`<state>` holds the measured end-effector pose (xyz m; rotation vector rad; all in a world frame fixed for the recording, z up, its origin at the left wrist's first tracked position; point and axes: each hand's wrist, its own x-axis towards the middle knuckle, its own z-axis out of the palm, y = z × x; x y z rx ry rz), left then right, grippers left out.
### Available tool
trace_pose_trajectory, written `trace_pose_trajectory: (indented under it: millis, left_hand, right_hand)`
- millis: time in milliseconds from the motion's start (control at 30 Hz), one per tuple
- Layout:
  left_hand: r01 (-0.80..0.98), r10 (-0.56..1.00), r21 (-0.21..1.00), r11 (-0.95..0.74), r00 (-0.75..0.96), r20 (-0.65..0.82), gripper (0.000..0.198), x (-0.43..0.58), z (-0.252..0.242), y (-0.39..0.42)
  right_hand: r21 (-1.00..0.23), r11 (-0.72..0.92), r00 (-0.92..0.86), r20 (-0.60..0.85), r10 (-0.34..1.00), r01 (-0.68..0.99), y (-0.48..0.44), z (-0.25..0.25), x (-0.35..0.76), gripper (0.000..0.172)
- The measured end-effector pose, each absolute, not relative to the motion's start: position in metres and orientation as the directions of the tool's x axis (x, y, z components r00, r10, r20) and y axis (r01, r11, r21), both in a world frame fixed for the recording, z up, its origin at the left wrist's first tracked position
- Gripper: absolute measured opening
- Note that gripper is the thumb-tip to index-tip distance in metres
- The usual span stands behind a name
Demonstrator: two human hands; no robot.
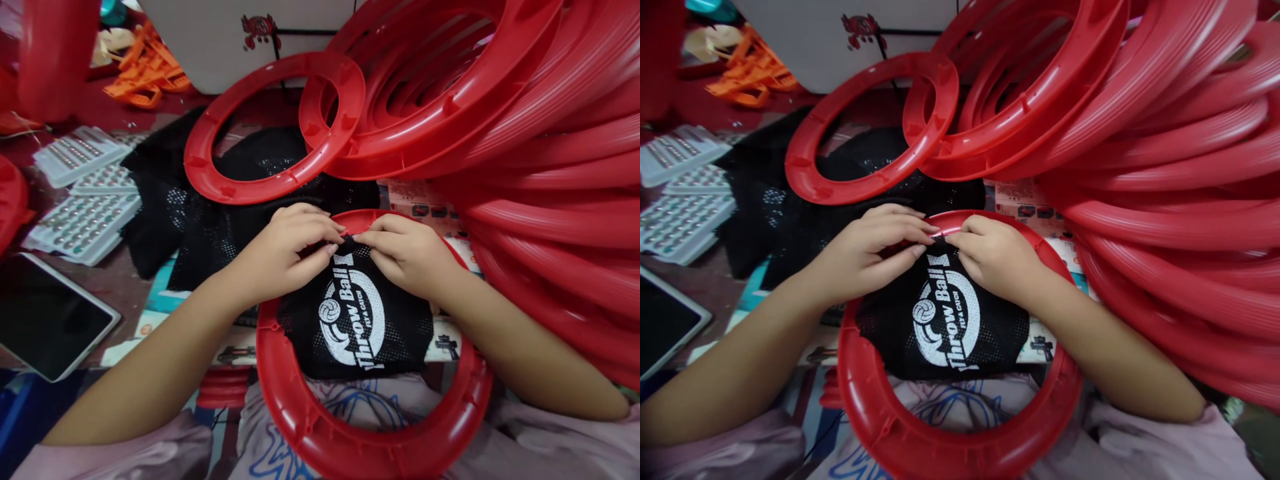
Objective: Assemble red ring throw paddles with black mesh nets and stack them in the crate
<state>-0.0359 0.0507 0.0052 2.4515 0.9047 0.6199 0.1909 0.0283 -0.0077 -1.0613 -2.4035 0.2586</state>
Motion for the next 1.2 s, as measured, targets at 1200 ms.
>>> trace_pose_trajectory:
  millis: [1200]
  left_hand:
    - [0.579, 0.730, 0.516, -0.631, 0.668, 0.144, 0.034, -0.0322, 0.0015, 0.0500]
  right_hand:
    - [-0.123, 0.649, -0.604, 0.271, 0.750, 0.751, 0.0283, -0.0080, 0.1875, 0.033]
